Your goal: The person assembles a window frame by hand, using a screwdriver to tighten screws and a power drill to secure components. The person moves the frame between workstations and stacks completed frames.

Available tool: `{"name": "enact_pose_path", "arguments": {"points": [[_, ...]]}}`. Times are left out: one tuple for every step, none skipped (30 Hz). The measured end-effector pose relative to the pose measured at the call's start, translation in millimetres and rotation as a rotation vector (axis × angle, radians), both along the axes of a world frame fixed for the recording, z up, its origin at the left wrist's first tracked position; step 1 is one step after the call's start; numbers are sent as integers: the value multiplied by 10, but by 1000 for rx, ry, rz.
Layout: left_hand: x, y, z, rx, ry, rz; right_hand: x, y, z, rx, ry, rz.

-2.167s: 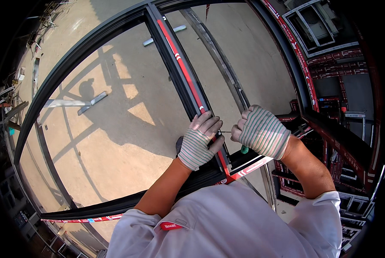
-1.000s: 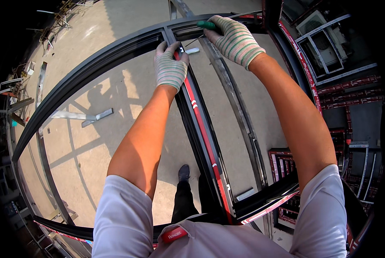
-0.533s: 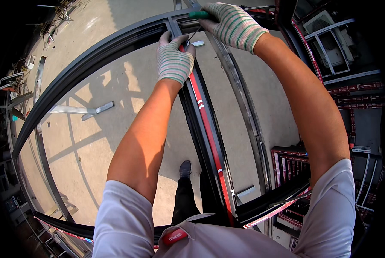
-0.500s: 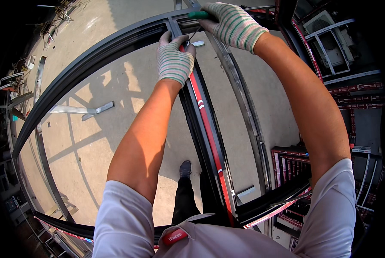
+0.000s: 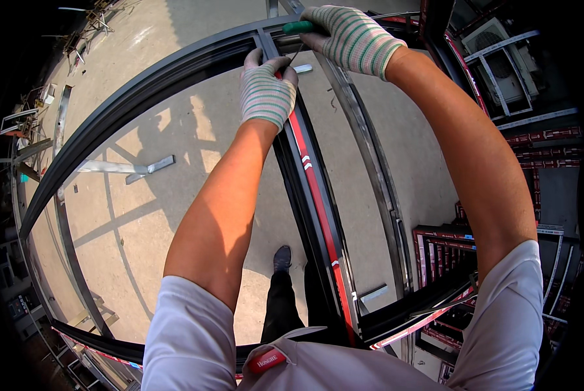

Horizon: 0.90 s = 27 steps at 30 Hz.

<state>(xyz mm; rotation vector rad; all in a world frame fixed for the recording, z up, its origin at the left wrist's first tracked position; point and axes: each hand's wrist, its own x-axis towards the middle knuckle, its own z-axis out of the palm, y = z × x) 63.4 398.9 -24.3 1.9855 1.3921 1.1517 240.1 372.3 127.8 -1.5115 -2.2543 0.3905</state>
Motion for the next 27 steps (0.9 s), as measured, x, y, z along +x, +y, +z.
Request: {"name": "enact_pose_path", "arguments": {"points": [[11,-8,11,-1,13,5,12,25,-11,-32,3,-2],[23,-22,19,-1,26,11,24,45,-25,-64,6,-5],[30,-17,16,0,39,18,36,63,-65,-12,-35,-41],[31,-8,15,3,49,11,40,71,-119,39,-75,-78],[28,-2,14,7,58,3,54,79,-162,91,-115,-115],[18,-1,12,8,69,-2,51,83,-180,98,-105,-117],[18,0,11,2,62,-2,52,86,-194,104,-96,-120],[23,-2,11,-4,55,-1,57,91,-204,110,-86,-123],[16,0,4,-10,49,2,36,90,-180,89,-106,-133],[7,5,-2,-8,48,3,24,90,-149,68,-126,-142],[-4,10,-7,-5,48,5,7,90,-119,47,-146,-151],[6,4,5,-3,46,2,1,85,-103,10,-154,-192],[13,-5,16,-12,49,5,-12,84,-90,-27,-162,-233],[18,-15,26,-21,52,7,-19,85,-83,-63,-170,-273],[16,-22,25,-30,55,11,-21,88,-80,-58,-188,-270],[10,-23,24,-25,54,12,-22,97,-79,-53,-206,-266],[4,-21,25,-19,54,13,-24,107,-79,-47,-225,-262],[14,-22,39,-12,53,11,-1,116,-119,26,-215,-199],[22,-27,51,-18,61,13,17,119,-183,98,-204,-135],[30,-35,63,-25,69,15,46,129,-223,171,-194,-71],[33,-39,77,-30,77,18,65,146,-212,163,-219,-70],[34,-47,89,-48,85,16,86,162,-198,156,-245,-70],[37,-57,102,-66,92,14,105,174,-188,148,-270,-69],[22,-51,100,-82,100,17,56,178,-129,9,-239,-172],[4,-45,98,-71,109,24,-2,187,-66,-131,-206,-273],[-19,-42,95,-59,118,31,-62,197,-21,-271,-172,-374],[-1,-47,110,-47,122,27,-70,195,2,-317,-119,-413]]}}
